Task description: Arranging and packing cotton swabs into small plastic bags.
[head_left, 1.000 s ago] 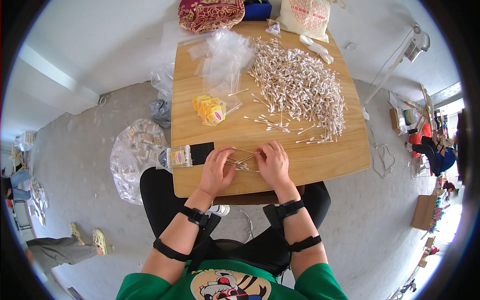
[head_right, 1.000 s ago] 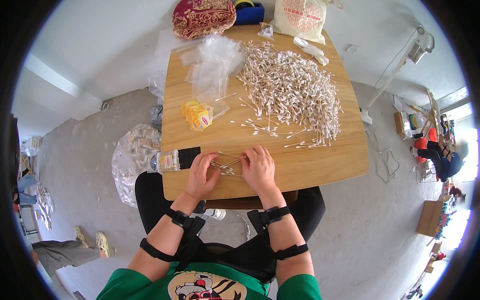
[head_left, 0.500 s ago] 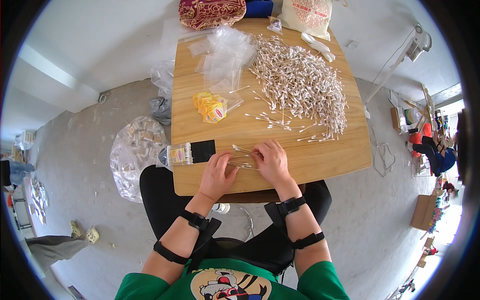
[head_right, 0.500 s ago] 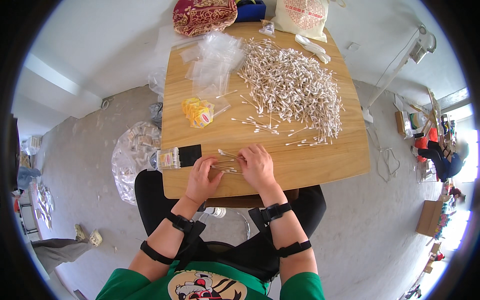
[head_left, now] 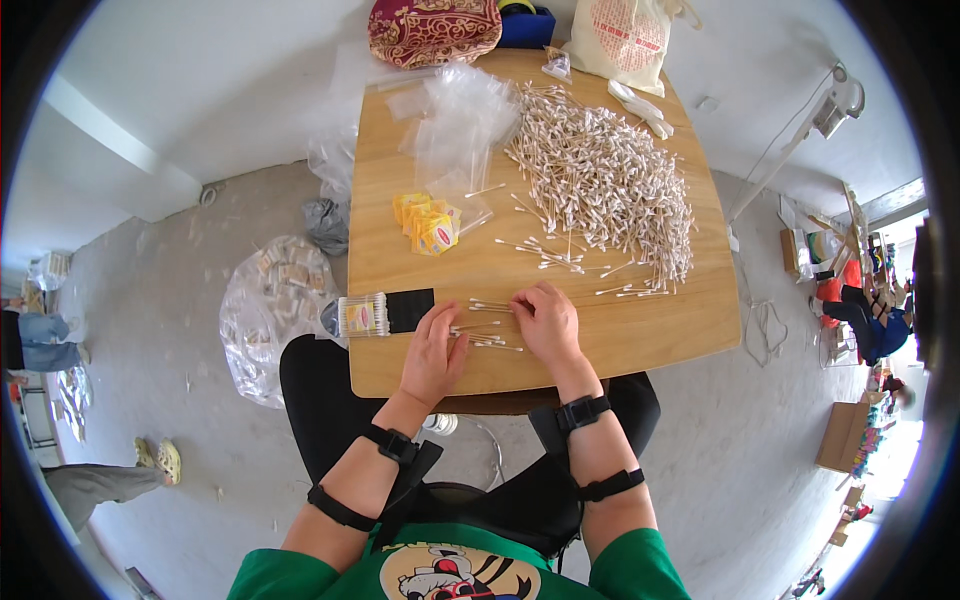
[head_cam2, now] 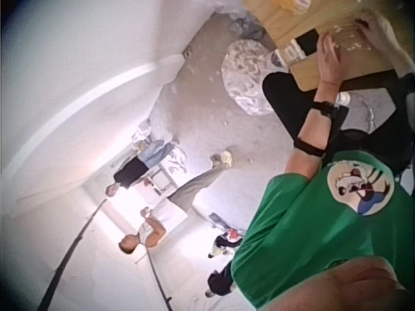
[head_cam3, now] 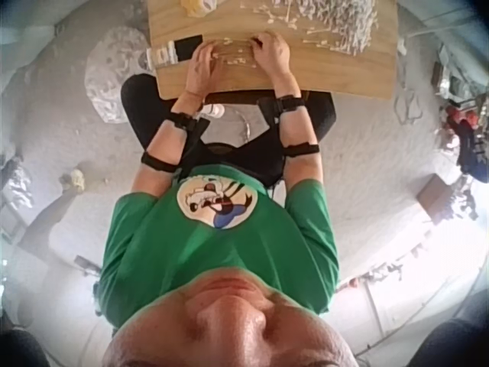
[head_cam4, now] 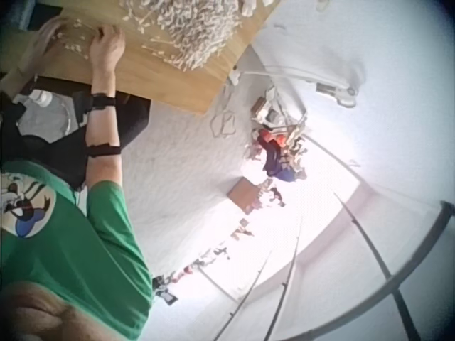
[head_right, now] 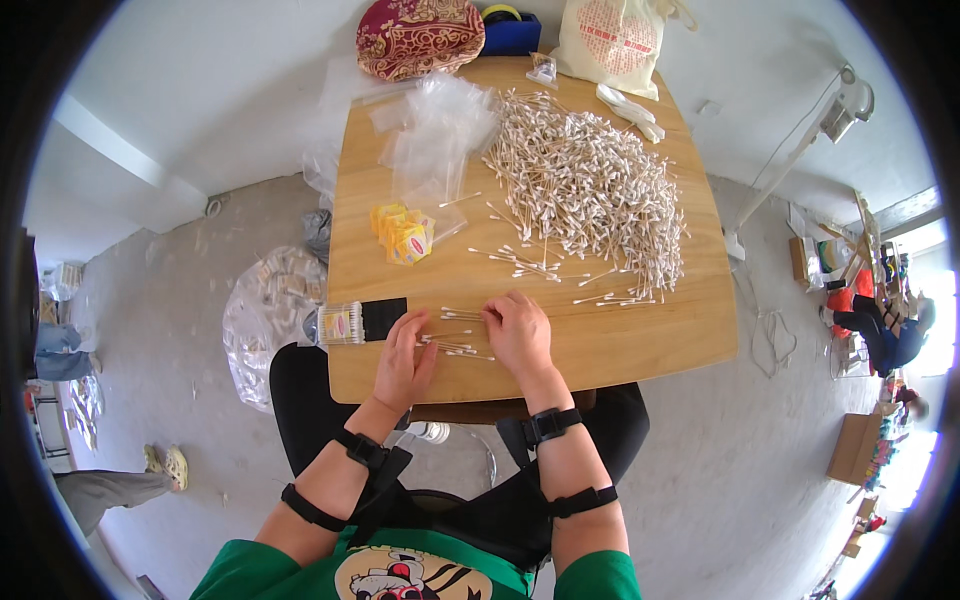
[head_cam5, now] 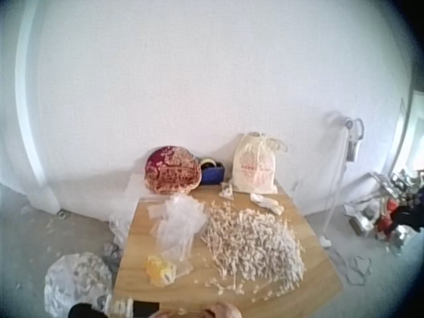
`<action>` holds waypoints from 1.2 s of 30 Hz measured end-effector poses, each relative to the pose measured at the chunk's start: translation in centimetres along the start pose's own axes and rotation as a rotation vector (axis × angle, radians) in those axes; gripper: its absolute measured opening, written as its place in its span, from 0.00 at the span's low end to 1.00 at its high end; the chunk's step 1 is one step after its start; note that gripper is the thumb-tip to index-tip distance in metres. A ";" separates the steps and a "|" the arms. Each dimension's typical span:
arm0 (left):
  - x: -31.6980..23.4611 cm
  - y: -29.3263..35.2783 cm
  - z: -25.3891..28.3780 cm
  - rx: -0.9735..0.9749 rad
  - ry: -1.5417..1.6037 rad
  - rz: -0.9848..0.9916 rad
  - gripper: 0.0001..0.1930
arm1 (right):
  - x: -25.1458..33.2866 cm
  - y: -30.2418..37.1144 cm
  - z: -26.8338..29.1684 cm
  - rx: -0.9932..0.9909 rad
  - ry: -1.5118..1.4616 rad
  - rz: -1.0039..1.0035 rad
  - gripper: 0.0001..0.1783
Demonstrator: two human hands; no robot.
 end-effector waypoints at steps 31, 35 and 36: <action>2.0 -1.0 -2.4 -0.003 0.725 0.254 0.35 | 1.7 4.0 -2.8 -0.142 -0.577 -0.143 0.24; 2.0 -0.8 -2.4 -0.052 0.714 0.269 0.34 | 2.3 3.4 -4.1 -0.169 -0.609 -0.154 0.26; 2.4 -0.8 -2.4 -0.073 0.734 0.291 0.32 | 2.0 3.4 -4.2 -0.167 -0.609 -0.154 0.26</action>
Point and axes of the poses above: each hand's wrist, its own y-axis away from the middle knuckle, its own z-axis out of the back of the hand, x = y × z, the point moved 9 cm from there along -y, towards the middle knuckle, and after that the axes turned 4 degrees about x, right-handed, at the moved point
